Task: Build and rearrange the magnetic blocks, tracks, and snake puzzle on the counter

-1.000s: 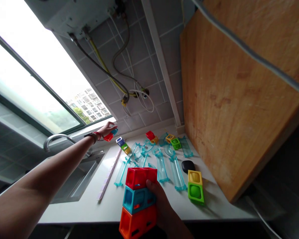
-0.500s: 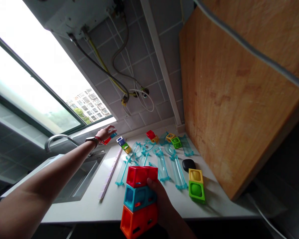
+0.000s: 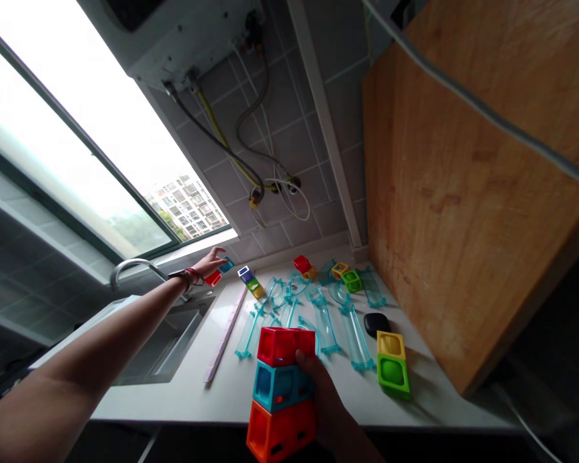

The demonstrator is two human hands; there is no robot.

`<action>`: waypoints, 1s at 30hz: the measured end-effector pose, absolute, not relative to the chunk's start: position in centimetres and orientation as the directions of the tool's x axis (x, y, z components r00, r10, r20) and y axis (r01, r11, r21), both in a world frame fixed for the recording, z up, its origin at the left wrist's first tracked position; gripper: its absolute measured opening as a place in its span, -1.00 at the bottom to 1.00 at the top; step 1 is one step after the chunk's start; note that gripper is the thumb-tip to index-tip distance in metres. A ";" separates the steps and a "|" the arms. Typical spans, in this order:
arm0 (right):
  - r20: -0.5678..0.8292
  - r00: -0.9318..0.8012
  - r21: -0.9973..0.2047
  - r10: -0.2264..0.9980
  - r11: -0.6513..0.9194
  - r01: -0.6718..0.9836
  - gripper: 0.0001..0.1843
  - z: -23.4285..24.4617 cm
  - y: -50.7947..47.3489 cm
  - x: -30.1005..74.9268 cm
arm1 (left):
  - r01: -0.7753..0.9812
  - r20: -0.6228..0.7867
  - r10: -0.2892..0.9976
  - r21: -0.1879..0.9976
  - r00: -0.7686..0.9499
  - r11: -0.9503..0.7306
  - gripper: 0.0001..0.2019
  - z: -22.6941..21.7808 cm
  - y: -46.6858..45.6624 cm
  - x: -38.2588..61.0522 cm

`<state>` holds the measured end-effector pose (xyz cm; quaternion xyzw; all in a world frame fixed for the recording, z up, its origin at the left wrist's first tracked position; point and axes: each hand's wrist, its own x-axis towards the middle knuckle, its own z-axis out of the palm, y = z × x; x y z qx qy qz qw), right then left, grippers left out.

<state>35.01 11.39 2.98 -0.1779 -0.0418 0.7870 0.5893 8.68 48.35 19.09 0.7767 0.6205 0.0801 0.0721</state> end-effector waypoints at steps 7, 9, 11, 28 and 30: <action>-0.227 -0.257 -0.256 0.940 -0.312 -0.915 -0.53 3.1 11.4 35.3 | 0.916 0.052 0.932 0.174 0.359 -0.362 -0.51 17.6 48.5 9.8; -0.228 -0.245 -0.260 0.942 -0.302 -0.917 -0.53 3.3 11.4 35.4 | 0.911 0.038 0.925 0.160 0.378 -0.379 -0.54 17.3 48.9 10.4; -0.228 -0.232 -0.264 0.946 -0.289 -0.920 -0.54 3.3 11.5 35.5 | 0.908 0.026 0.919 0.145 0.394 -0.393 -0.55 16.9 49.2 10.9; -0.213 -0.223 -0.245 0.951 -0.272 -0.930 -0.53 3.9 11.5 35.2 | 0.869 0.314 0.881 0.239 0.354 -0.434 -0.28 20.9 46.0 14.1; -0.208 -0.217 -0.250 0.954 -0.267 -0.931 -0.52 3.9 11.5 35.1 | 0.816 0.321 0.846 0.269 0.426 -0.512 -0.29 20.7 44.2 16.7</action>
